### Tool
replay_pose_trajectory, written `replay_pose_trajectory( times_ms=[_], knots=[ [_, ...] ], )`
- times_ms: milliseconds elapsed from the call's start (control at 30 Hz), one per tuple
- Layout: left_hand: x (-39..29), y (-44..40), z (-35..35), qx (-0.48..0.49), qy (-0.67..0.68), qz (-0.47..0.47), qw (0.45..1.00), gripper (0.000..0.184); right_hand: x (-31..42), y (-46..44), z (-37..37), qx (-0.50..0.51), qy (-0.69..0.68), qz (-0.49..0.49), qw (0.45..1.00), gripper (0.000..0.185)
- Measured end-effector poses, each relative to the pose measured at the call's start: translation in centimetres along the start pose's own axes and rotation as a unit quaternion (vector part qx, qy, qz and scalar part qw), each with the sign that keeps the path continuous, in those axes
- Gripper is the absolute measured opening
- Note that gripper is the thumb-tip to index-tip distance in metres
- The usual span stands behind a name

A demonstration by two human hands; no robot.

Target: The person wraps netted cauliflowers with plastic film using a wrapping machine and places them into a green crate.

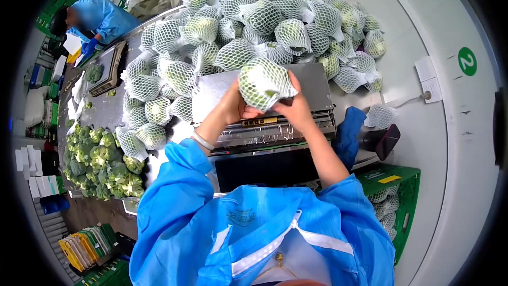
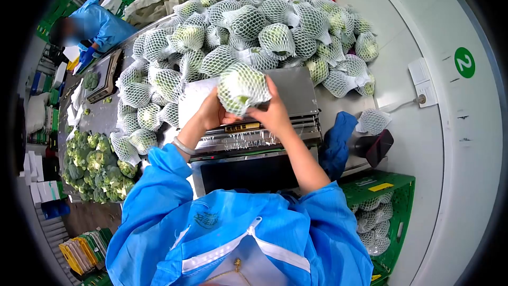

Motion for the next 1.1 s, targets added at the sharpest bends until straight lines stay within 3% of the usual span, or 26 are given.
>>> replay_pose_trajectory(
  times_ms=[33,67,100,200,233,267,300,333,367,400,433,467,533,567,600,633,667,700,800,833,867,900,933,1000,1067,1100],
  knots=[
    [0.8,-2.3,1.9,-0.136,-0.051,-0.134,0.980,0.058,-0.9,0.3,1.0,0.002,-0.001,-0.057,0.998,0.093],
    [1.6,-3.7,3.8,-0.267,-0.099,-0.263,0.922,0.050,-1.6,0.7,1.8,0.005,-0.001,-0.113,0.994,0.091],
    [0.6,-0.9,2.6,-0.310,-0.211,-0.403,0.835,0.039,-1.5,1.2,2.3,0.021,0.097,-0.116,0.988,0.085],
    [1.3,0.6,2.2,-0.270,-0.306,-0.547,0.731,0.035,-2.5,2.2,2.9,0.040,0.254,0.023,0.966,0.078],
    [0.8,0.8,2.3,-0.229,-0.267,-0.549,0.758,0.035,-1.3,2.5,3.2,0.025,0.244,0.055,0.968,0.076],
    [1.9,0.3,3.4,-0.195,-0.155,-0.380,0.891,0.040,-1.5,2.7,4.0,0.033,0.278,0.044,0.959,0.074],
    [2.1,0.9,5.1,-0.229,-0.141,-0.302,0.915,0.043,-0.6,3.1,5.0,0.035,0.296,0.064,0.952,0.071],
    [1.7,2.4,6.4,-0.250,-0.150,-0.405,0.867,0.044,0.4,3.5,6.4,0.038,0.314,0.083,0.945,0.069],
    [1.2,4.8,7.6,-0.322,-0.186,-0.507,0.778,0.043,0.9,4.1,8.3,-0.007,0.322,0.090,0.943,0.062],
    [0.6,8.1,8.5,-0.380,-0.275,-0.529,0.707,0.034,1.3,4.8,10.4,-0.052,0.329,0.098,0.938,0.056],
    [1.1,10.4,9.9,-0.437,-0.339,-0.430,0.713,0.020,1.3,5.6,12.8,-0.082,0.380,0.100,0.916,0.046],
    [2.6,11.3,11.8,-0.497,-0.329,-0.377,0.709,0.019,1.2,6.4,14.3,-0.112,0.429,0.101,0.891,0.038],
    [5.8,11.5,12.4,-0.530,-0.431,-0.396,0.614,0.023,-0.1,7.6,14.4,-0.092,0.524,0.051,0.845,0.034],
    [7.4,10.8,11.5,-0.514,-0.451,-0.386,0.619,0.024,-1.0,8.1,14.4,-0.081,0.570,0.026,0.817,0.033],
    [8.4,10.1,8.9,-0.499,-0.470,-0.377,0.623,0.025,-2.0,8.5,13.2,-0.080,0.593,0.075,0.797,0.034],
    [9.1,9.4,7.0,-0.495,-0.536,-0.382,0.568,0.024,-3.3,8.4,11.9,-0.064,0.580,0.062,0.810,0.032],
    [9.5,8.9,5.8,-0.482,-0.506,-0.417,0.581,0.024,-4.7,8.2,10.9,-0.048,0.566,0.047,0.822,0.031],
    [9.7,8.1,6.2,-0.467,-0.485,-0.406,0.618,0.023,-4.9,7.9,10.1,-0.059,0.539,0.107,0.834,0.025],
    [9.3,7.6,8.9,-0.371,-0.404,-0.318,0.774,0.019,-6.1,7.1,12.4,-0.014,0.293,-0.073,0.953,0.022],
    [8.9,8.6,9.4,-0.315,-0.359,-0.287,0.830,0.022,-5.9,7.6,13.2,0.026,0.145,-0.174,0.974,0.020],
    [8.3,9.5,9.8,-0.220,-0.241,-0.205,0.923,0.025,-3.3,7.8,13.1,0.065,0.047,-0.245,0.966,0.019],
    [6.4,11.7,8.5,-0.135,-0.154,-0.185,0.961,0.019,-0.5,7.5,12.9,0.071,-0.071,-0.263,0.959,0.018],
    [4.1,14.0,7.1,-0.064,-0.036,-0.165,0.984,0.016,2.0,7.2,12.7,0.074,-0.189,-0.283,0.938,0.016],
    [-0.9,16.0,5.0,0.009,0.065,-0.282,0.957,0.021,6.7,3.9,11.6,0.089,-0.323,-0.160,0.929,0.016],
    [-4.2,14.0,3.3,0.047,0.199,-0.370,0.906,0.012,8.0,-0.1,9.5,-0.076,-0.269,-0.076,0.957,0.013],
    [-5.4,11.4,2.6,0.031,0.204,-0.420,0.884,0.013,7.2,-2.2,7.7,-0.088,-0.216,-0.034,0.972,0.014]
  ],
)
Point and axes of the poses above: each hand's wrist, its own y-axis away from the middle knuckle, its own z-axis out of the back of the hand, x = y × z, the point moved 5 cm from there along -y, towards the middle knuckle, and after that the axes turned 14 degrees about -x, right-handed, at the moved point
